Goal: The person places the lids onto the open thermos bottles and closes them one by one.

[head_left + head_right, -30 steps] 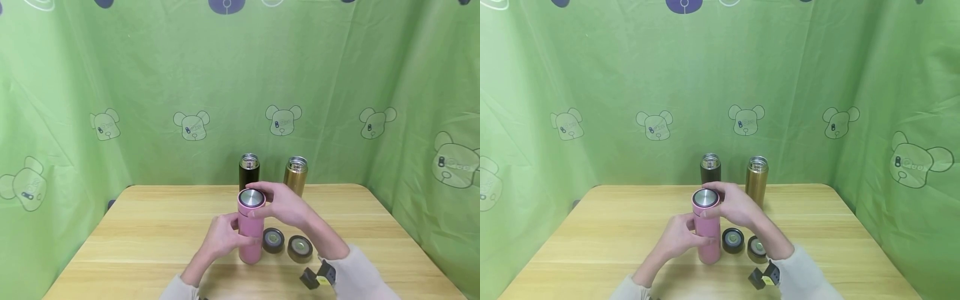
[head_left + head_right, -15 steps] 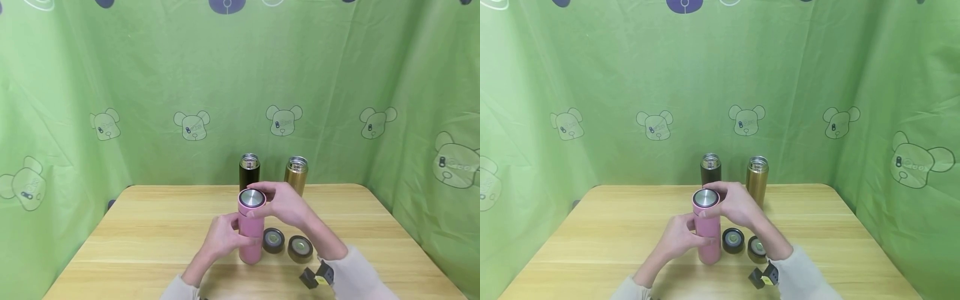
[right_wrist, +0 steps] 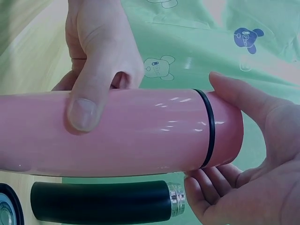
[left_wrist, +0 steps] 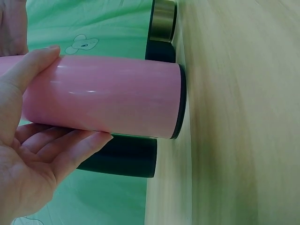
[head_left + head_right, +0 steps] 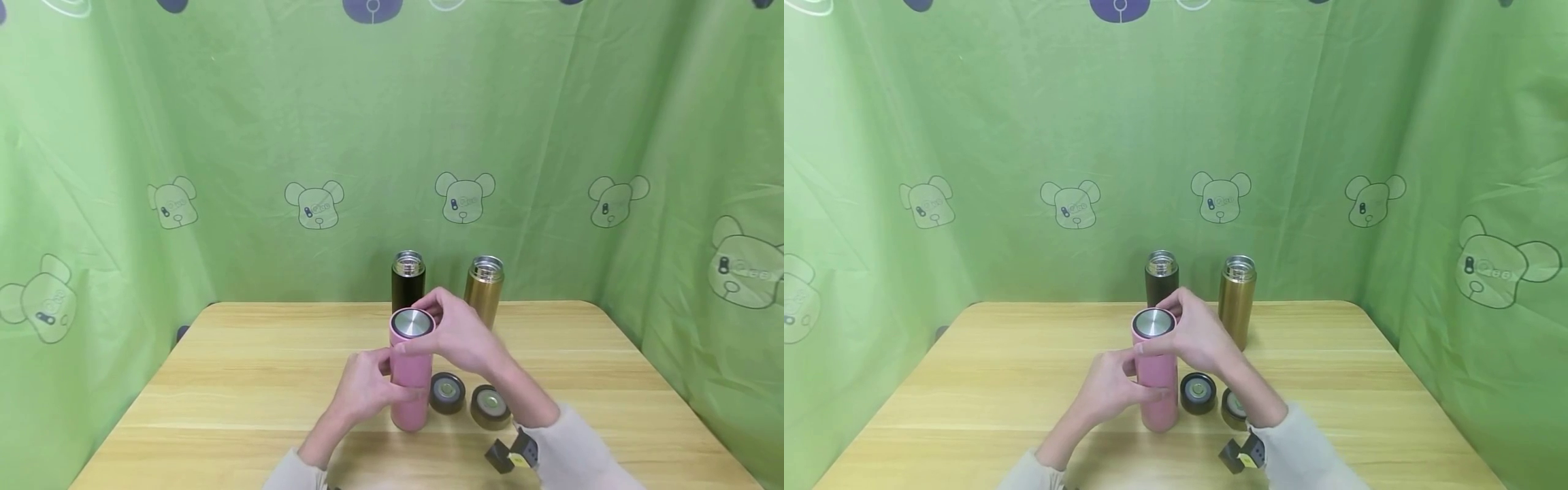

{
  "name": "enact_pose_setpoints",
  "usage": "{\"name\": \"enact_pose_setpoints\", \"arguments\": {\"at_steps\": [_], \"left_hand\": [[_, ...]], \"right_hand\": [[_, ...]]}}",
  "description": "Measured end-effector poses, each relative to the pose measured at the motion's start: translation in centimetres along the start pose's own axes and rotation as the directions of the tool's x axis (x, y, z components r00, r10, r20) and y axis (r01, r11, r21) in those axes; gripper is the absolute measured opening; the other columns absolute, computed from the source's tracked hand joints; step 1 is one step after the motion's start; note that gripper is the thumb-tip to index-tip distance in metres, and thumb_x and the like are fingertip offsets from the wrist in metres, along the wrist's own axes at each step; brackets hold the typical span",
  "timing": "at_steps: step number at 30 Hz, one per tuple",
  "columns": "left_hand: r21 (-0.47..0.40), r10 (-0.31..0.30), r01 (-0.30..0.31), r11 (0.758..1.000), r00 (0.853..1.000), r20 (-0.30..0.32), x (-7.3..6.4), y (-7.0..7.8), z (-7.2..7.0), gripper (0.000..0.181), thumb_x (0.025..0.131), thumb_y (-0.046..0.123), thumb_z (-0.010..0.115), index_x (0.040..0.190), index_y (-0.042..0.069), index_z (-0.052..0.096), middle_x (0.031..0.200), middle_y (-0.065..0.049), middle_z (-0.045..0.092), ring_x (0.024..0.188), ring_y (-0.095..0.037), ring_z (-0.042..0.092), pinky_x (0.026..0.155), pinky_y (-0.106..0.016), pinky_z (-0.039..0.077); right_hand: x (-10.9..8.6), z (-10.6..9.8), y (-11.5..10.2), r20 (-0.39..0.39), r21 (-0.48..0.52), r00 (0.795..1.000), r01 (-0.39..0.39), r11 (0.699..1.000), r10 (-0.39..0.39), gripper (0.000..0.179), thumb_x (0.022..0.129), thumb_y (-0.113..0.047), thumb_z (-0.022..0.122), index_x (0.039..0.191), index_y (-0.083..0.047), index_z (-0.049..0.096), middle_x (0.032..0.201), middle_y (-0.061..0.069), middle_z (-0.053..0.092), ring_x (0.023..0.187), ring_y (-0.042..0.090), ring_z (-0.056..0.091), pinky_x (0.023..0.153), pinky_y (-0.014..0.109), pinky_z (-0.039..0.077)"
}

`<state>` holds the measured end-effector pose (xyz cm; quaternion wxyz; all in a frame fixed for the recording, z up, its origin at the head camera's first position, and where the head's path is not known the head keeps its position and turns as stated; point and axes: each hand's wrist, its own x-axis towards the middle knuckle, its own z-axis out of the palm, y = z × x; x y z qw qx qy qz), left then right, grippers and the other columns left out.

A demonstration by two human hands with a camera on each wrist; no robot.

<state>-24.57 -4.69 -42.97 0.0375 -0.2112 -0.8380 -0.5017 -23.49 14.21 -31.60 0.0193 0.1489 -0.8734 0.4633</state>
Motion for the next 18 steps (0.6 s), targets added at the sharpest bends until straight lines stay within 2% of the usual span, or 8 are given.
{"name": "enact_pose_setpoints", "arguments": {"at_steps": [8, 13, 18], "left_hand": [[0.013, 0.005, -0.005, 1.000, 1.000, 0.004, 0.0, -0.1, -0.1, 0.049, 0.068, 0.044, 0.092, 0.105, 0.018, 0.075, 0.098, 0.002, 0.079, 0.091, -0.012, 0.075, 0.081, -0.027, 0.060], [0.008, -0.001, 0.001, 1.000, 1.000, 0.011, 0.0, -0.1, -0.1, 0.045, 0.067, 0.045, 0.092, 0.101, 0.019, 0.074, 0.096, 0.003, 0.079, 0.091, -0.011, 0.074, 0.079, -0.025, 0.060], [0.001, -0.023, 0.023, 1.000, 0.999, 0.031, 0.0, -0.1, -0.1, 0.053, 0.067, 0.047, 0.091, 0.108, 0.018, 0.074, 0.101, 0.000, 0.079, 0.093, -0.012, 0.074, 0.080, -0.026, 0.060]], "right_hand": [[-0.3, 0.0, -0.1, 0.019, -0.027, 0.999, 0.035, 0.999, -0.035, 0.071, 0.070, -0.040, 0.091, 0.123, -0.009, 0.056, 0.112, 0.006, 0.065, 0.102, 0.020, 0.063, 0.091, 0.038, 0.054], [-0.5, -0.5, -0.1, 0.116, 0.001, 0.990, 0.074, 0.997, -0.074, 0.089, 0.074, -0.035, 0.090, 0.145, -0.007, 0.045, 0.130, 0.010, 0.063, 0.121, 0.028, 0.060, 0.104, 0.051, 0.050], [-0.4, -1.1, 0.1, 0.211, 0.117, 0.974, 0.062, 0.991, -0.086, 0.095, 0.076, -0.023, 0.088, 0.155, -0.011, 0.036, 0.142, 0.009, 0.059, 0.139, 0.034, 0.049, 0.115, 0.057, 0.039]]}}
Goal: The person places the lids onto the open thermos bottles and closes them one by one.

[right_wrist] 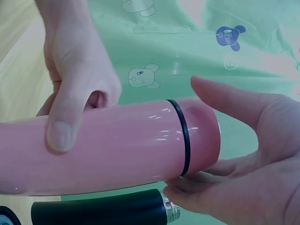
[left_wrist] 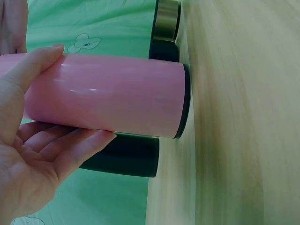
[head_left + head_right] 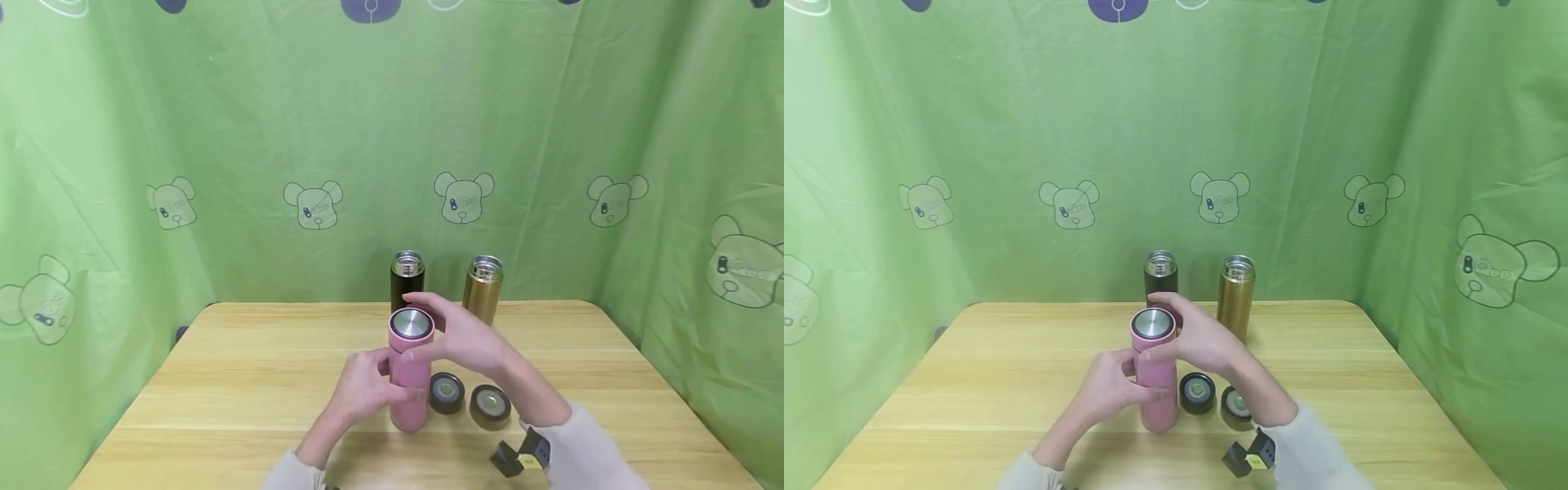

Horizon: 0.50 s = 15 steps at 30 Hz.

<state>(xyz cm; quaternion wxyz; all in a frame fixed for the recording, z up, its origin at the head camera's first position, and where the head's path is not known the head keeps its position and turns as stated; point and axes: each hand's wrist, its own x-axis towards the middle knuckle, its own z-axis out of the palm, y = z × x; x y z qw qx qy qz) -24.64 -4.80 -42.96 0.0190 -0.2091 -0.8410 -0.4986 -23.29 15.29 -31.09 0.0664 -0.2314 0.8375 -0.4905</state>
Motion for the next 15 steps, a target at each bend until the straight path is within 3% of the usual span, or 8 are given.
{"name": "enact_pose_setpoints", "arguments": {"at_steps": [6, 15], "left_hand": [[0.012, -0.006, 0.006, 1.000, 1.000, 0.010, 0.07, 0.07, -0.08, 0.055, 0.068, 0.046, 0.091, 0.111, 0.018, 0.073, 0.103, -0.002, 0.079, 0.094, -0.014, 0.074, 0.081, -0.028, 0.061], [0.018, -0.001, 0.001, 1.000, 1.000, 0.009, 0.03, 0.16, -0.11, 0.052, 0.068, 0.044, 0.091, 0.110, 0.018, 0.074, 0.101, 0.000, 0.079, 0.091, -0.012, 0.074, 0.079, -0.026, 0.060]], "right_hand": [[0.05, -0.42, -0.03, 0.041, 0.018, 0.999, 0.027, 0.999, -0.028, 0.082, 0.081, -0.014, 0.082, 0.152, -0.008, 0.042, 0.141, 0.013, 0.060, 0.137, 0.035, 0.052, 0.115, 0.056, 0.040], [0.23, -0.45, 0.08, 0.015, -0.023, 1.000, 0.023, 0.999, -0.023, 0.073, 0.081, -0.014, 0.082, 0.147, -0.007, 0.051, 0.133, 0.012, 0.066, 0.128, 0.033, 0.060, 0.110, 0.054, 0.046]]}}
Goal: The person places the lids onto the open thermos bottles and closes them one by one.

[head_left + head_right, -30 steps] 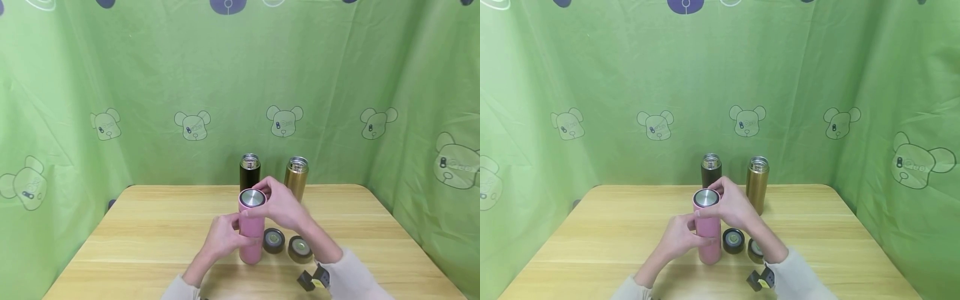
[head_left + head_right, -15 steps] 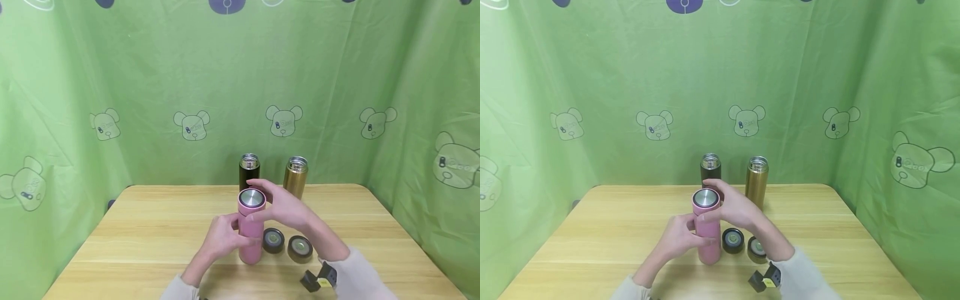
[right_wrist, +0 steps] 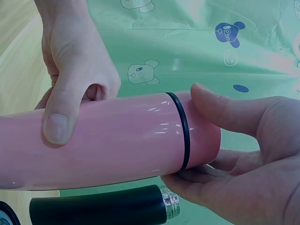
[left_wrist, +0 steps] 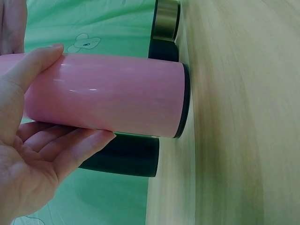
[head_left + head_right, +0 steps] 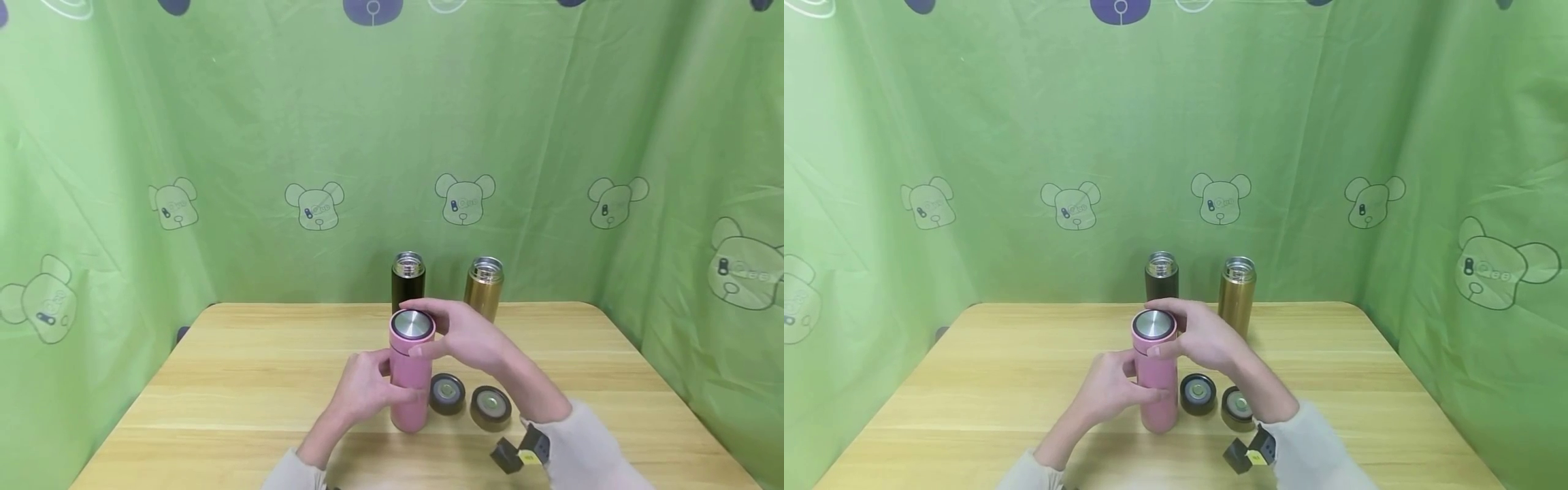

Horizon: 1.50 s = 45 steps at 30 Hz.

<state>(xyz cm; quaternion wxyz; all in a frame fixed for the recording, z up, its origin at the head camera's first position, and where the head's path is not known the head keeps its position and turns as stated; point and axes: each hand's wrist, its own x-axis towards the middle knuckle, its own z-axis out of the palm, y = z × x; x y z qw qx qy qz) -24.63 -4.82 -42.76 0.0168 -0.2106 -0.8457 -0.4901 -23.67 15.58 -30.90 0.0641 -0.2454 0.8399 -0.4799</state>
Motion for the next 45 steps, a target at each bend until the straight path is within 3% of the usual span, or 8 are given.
{"name": "enact_pose_setpoints", "arguments": {"at_steps": [18, 30, 45], "left_hand": [[0.008, 0.026, -0.026, 1.000, 0.999, -0.027, 0.1, -0.2, 0.1, 0.049, 0.068, 0.046, 0.091, 0.106, 0.018, 0.075, 0.098, 0.001, 0.079, 0.090, -0.013, 0.075, 0.078, -0.026, 0.061], [0.030, 0.049, -0.047, 0.998, 0.997, -0.057, 0.0, 0.0, 0.1, 0.042, 0.068, 0.045, 0.091, 0.099, 0.020, 0.076, 0.091, 0.006, 0.078, 0.086, -0.009, 0.074, 0.077, -0.024, 0.059], [0.041, 0.043, -0.042, 0.998, 0.998, -0.035, 0.0, 0.0, 0.1, 0.044, 0.069, 0.042, 0.091, 0.102, 0.018, 0.076, 0.092, 0.005, 0.078, 0.086, -0.009, 0.073, 0.076, -0.023, 0.059]], "right_hand": [[0.4, 0.5, 0.0, -0.089, -0.047, 0.996, -0.025, 0.999, 0.021, 0.062, 0.075, -0.012, 0.086, 0.132, -0.016, 0.062, 0.122, 0.001, 0.070, 0.118, 0.025, 0.065, 0.104, 0.051, 0.051], [0.4, 1.1, -0.3, -0.185, -0.112, 0.982, -0.067, 0.991, 0.046, 0.068, 0.068, -0.024, 0.093, 0.123, -0.010, 0.058, 0.112, 0.004, 0.067, 0.103, 0.021, 0.064, 0.095, 0.042, 0.055], [0.0, 1.2, -0.2, -0.172, -0.148, 0.984, -0.072, 0.986, 0.046, 0.072, 0.070, -0.035, 0.093, 0.123, -0.009, 0.053, 0.112, 0.006, 0.065, 0.103, 0.021, 0.063, 0.092, 0.040, 0.055]]}}
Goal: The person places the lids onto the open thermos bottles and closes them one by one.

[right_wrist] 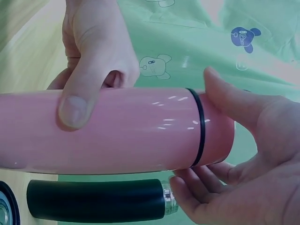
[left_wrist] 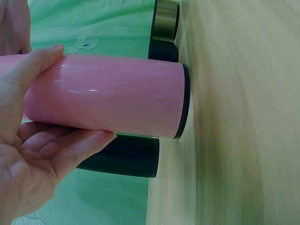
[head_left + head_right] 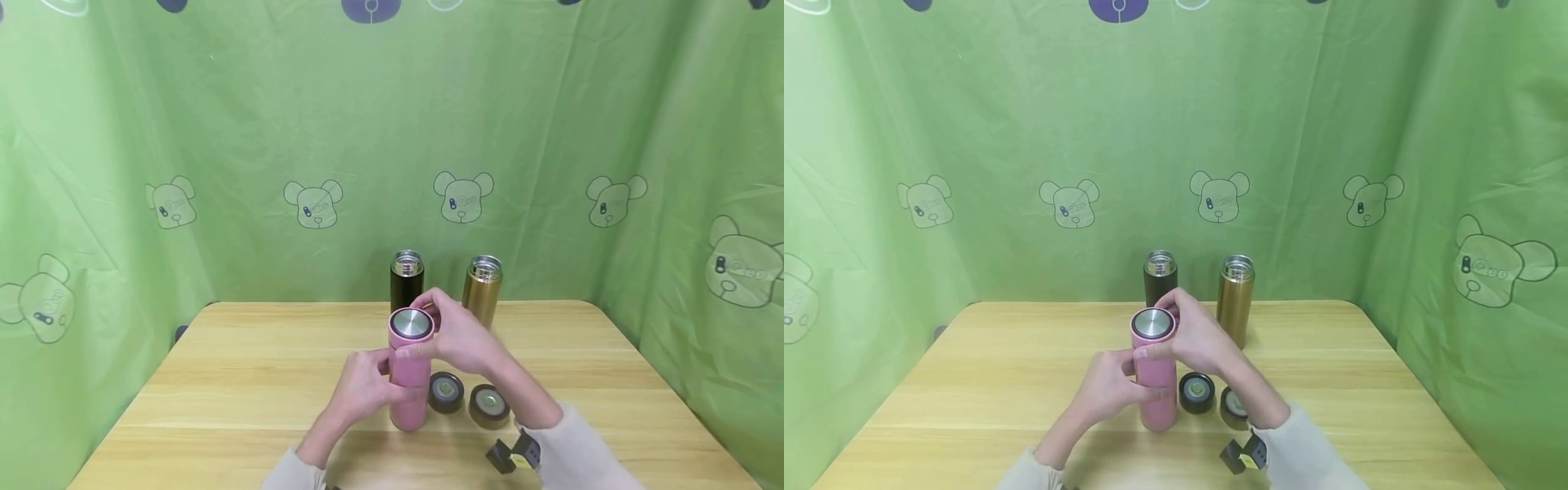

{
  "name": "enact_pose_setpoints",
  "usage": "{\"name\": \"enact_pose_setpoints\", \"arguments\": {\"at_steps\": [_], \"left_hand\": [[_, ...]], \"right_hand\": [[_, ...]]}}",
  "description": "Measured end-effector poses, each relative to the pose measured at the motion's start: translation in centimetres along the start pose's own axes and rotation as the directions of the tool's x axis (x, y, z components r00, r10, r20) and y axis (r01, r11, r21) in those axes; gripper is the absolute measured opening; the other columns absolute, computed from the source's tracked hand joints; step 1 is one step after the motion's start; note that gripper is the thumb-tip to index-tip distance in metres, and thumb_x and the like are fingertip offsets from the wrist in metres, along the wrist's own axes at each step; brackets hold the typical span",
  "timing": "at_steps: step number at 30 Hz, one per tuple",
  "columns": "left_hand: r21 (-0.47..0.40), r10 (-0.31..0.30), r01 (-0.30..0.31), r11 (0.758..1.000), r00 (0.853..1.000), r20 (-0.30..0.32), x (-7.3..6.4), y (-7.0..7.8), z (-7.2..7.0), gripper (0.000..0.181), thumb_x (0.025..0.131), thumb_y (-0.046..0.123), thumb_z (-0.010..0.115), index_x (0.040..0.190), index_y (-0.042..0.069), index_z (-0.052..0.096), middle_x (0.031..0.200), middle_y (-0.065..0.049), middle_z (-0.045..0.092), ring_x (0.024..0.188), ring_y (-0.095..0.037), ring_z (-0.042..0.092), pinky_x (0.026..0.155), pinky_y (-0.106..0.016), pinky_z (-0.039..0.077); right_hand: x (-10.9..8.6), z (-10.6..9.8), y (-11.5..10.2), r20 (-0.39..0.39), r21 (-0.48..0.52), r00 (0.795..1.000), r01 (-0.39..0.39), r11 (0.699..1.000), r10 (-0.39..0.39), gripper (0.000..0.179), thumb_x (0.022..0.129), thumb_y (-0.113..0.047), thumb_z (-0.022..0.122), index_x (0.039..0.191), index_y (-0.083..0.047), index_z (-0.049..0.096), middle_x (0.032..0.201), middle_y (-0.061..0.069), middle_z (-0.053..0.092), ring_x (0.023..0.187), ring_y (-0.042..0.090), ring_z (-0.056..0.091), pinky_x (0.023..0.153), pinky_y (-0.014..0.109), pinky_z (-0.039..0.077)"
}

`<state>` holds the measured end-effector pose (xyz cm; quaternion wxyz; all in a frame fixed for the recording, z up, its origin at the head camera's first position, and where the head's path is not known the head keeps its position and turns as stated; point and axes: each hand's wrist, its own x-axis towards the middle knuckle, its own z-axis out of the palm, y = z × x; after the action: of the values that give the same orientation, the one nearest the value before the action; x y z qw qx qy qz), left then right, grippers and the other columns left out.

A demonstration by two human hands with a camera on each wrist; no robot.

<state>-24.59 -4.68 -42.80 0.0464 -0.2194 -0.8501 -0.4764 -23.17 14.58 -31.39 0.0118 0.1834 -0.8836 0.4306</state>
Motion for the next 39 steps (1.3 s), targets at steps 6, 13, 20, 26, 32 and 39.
{"name": "enact_pose_setpoints", "arguments": {"at_steps": [6, 13, 20, 26, 32, 39], "left_hand": [[-0.026, -0.007, 0.008, 1.000, 1.000, 0.023, 0.0, -0.1, -0.1, 0.049, 0.069, 0.045, 0.091, 0.107, 0.019, 0.075, 0.097, 0.003, 0.079, 0.092, -0.012, 0.074, 0.080, -0.026, 0.060], [-0.042, -0.025, 0.026, 0.999, 0.999, 0.028, -0.1, -0.1, -0.2, 0.052, 0.068, 0.048, 0.091, 0.108, 0.021, 0.075, 0.100, 0.001, 0.079, 0.094, -0.013, 0.075, 0.081, -0.028, 0.061], [-0.058, -0.046, 0.048, 0.997, 0.998, 0.032, -0.2, -0.1, -0.2, 0.052, 0.067, 0.045, 0.092, 0.108, 0.019, 0.076, 0.100, 0.000, 0.079, 0.094, -0.014, 0.075, 0.082, -0.029, 0.061], [-0.050, -0.051, 0.053, 0.997, 0.998, 0.035, -0.1, 0.1, -0.1, 0.052, 0.066, 0.045, 0.092, 0.108, 0.019, 0.076, 0.100, -0.001, 0.079, 0.094, -0.016, 0.076, 0.082, -0.030, 0.061], [-0.042, -0.050, 0.051, 0.998, 0.998, 0.036, 0.0, 0.2, -0.2, 0.052, 0.067, 0.044, 0.092, 0.108, 0.018, 0.076, 0.099, -0.001, 0.079, 0.093, -0.017, 0.076, 0.081, -0.030, 0.061], [-0.027, -0.030, 0.031, 0.999, 0.999, 0.024, 0.0, 0.1, -0.1, 0.049, 0.067, 0.043, 0.092, 0.106, 0.018, 0.076, 0.097, 0.000, 0.079, 0.090, -0.013, 0.076, 0.078, -0.027, 0.060]], "right_hand": [[-0.3, -0.8, -0.4, 0.104, 0.038, 0.993, 0.042, 0.998, -0.046, 0.075, 0.077, -0.032, 0.088, 0.135, -0.005, 0.047, 0.126, 0.010, 0.063, 0.122, 0.030, 0.059, 0.105, 0.052, 0.050], [-0.2, -2.0, -0.4, 0.226, 0.185, 0.970, 0.050, 0.981, -0.092, 0.085, 0.079, -0.017, 0.083, 0.150, -0.004, 0.038, 0.149, 0.014, 0.052, 0.149, 0.036, 0.037, 0.123, 0.057, 0.026], [0.1, -2.2, -0.2, 0.266, 0.221, 0.950, 0.105, 0.970, -0.164, 0.074, 0.086, -0.005, 0.074, 0.151, 0.001, 0.039, 0.147, 0.018, 0.053, 0.146, 0.038, 0.041, 0.122, 0.057, 0.028], [0.1, -2.1, -0.2, 0.264, 0.187, 0.950, 0.120, 0.975, -0.168, 0.069, 0.088, -0.005, 0.072, 0.150, 0.001, 0.041, 0.144, 0.018, 0.057, 0.142, 0.038, 0.046, 0.121, 0.057, 0.031], [-0.1, -1.9, -0.1, 0.244, 0.103, 0.958, 0.130, 0.986, -0.151, 0.067, 0.091, -0.008, 0.070, 0.151, -0.003, 0.042, 0.146, 0.018, 0.055, 0.144, 0.040, 0.043, 0.119, 0.059, 0.033], [-0.1, -1.8, -0.1, 0.220, 0.068, 0.957, 0.178, 0.982, -0.188, 0.057, 0.091, -0.007, 0.070, 0.144, -0.005, 0.049, 0.136, 0.013, 0.062, 0.139, 0.038, 0.050, 0.117, 0.057, 0.037]]}}
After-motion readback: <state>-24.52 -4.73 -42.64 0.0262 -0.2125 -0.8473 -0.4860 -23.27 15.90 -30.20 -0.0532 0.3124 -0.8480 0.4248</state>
